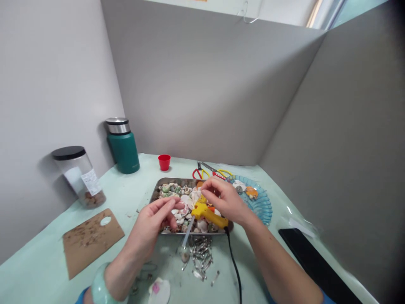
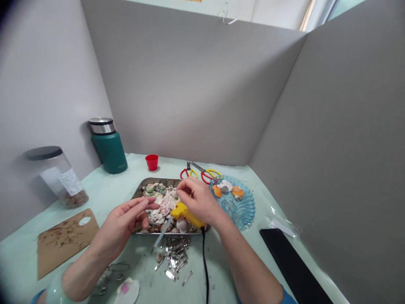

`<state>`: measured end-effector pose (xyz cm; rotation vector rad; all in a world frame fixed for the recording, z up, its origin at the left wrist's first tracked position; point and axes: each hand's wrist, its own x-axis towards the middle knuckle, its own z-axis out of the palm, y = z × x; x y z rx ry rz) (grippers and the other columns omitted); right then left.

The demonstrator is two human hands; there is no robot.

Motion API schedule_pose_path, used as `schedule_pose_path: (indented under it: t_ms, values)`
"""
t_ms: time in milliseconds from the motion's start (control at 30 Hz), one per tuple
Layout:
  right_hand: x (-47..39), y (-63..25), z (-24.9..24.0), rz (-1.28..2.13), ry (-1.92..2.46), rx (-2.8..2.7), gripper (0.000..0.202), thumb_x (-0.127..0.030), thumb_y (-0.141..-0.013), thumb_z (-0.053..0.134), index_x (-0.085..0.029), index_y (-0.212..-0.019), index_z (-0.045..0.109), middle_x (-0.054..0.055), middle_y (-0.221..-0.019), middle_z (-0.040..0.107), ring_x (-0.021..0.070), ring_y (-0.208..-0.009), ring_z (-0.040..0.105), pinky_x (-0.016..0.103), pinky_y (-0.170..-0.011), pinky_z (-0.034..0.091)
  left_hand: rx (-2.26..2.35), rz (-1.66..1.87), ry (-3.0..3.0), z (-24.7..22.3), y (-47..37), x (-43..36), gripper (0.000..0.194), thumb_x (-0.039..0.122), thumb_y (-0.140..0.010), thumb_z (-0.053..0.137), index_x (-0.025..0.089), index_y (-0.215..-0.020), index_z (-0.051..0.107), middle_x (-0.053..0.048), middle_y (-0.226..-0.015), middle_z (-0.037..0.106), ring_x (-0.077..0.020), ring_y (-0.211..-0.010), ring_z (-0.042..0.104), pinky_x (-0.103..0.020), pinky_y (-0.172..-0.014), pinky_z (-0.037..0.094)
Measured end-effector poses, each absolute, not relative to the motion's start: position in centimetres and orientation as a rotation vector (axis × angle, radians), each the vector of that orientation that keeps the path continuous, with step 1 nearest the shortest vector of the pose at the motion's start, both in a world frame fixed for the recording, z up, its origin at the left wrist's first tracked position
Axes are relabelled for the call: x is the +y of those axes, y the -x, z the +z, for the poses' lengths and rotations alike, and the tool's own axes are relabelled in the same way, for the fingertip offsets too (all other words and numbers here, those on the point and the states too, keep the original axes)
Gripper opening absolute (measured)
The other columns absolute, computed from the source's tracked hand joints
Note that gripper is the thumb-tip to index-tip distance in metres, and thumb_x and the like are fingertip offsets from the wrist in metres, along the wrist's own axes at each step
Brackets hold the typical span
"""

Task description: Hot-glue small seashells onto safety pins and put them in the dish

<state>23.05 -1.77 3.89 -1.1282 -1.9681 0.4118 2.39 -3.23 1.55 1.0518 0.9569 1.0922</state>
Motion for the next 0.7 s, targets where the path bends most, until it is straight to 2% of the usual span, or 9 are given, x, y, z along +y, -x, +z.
schedule_pose_path:
  t_ms: [133,267,400,500,600,700]
  values:
    - [-0.9,-26.8,4.3,0.341,1.31,-1.896,0.011,-0.021,-0.084,0.045,-0.018,-0.08,0.054,-0.001,-0.072,0.055,0.0103,-0.064,0.049,0.022,-0.058,0.038,0.991,1.068,-1.052,1.4,-2.4,-3.1,0.032,0.036,-0.073,0.065,0.014,-0.096,0.061,-0.007,-0.092,0.068,-0.0064,-0.049,0.051,-0.02,-0.05,0.04]
    - [-0.1,-30.5,4.1,0.253,1.594,-1.893,0.017,-0.027,-0.085,0.041,-0.017,-0.084,0.054,-0.001,-0.071,0.058,0.01,-0.062,0.051,0.021,-0.057,0.038,1.023,1.069,-1.064,0.9,-2.4,-2.7,0.027,0.034,-0.067,0.071,0.014,-0.081,0.058,0.0,-0.07,0.065,-0.0066,-0.049,0.05,-0.018,-0.05,0.039]
    - [0.7,-33.5,3.1,0.165,1.808,-1.882,0.013,-0.022,-0.08,0.047,-0.016,-0.077,0.058,0.0,-0.071,0.061,0.011,-0.065,0.052,0.021,-0.058,0.036,1.061,1.041,-1.05,0.4,-2.3,-2.3,0.028,0.035,-0.065,0.072,0.015,-0.081,0.058,0.003,-0.062,0.06,-0.0072,-0.049,0.049,-0.018,-0.05,0.038]
    - [1.1,-35.3,2.3,0.122,2.009,-1.869,0.009,-0.02,-0.078,0.052,-0.016,-0.076,0.06,0.002,-0.075,0.063,0.013,-0.071,0.055,0.022,-0.063,0.038,1.088,1.027,-1.088,0.0,-2.1,-2.1,0.03,0.037,-0.064,0.072,0.016,-0.082,0.059,0.003,-0.067,0.061,-0.0076,-0.051,0.049,-0.018,-0.051,0.039]
    - [1.3,-36.5,1.6,0.123,2.207,-1.848,0.013,-0.026,-0.083,0.054,-0.015,-0.084,0.061,0.004,-0.085,0.063,0.0155,-0.08,0.057,0.029,-0.071,0.044,1.118,0.989,-1.129,0.0,-2.1,-2.1,0.033,0.04,-0.064,0.072,0.016,-0.083,0.059,0.004,-0.06,0.059,-0.0093,-0.051,0.049,-0.019,-0.051,0.039]
    - [1.5,-37.0,0.9,0.17,2.345,-1.843,0.023,-0.031,-0.088,0.051,-0.014,-0.101,0.058,0.006,-0.101,0.06,0.0169,-0.087,0.058,0.036,-0.076,0.048,1.14,0.961,-1.121,0.1,-2.1,-2.1,0.037,0.04,-0.062,0.073,0.017,-0.085,0.057,0.004,-0.065,0.06,-0.0102,-0.054,0.051,-0.021,-0.055,0.041]
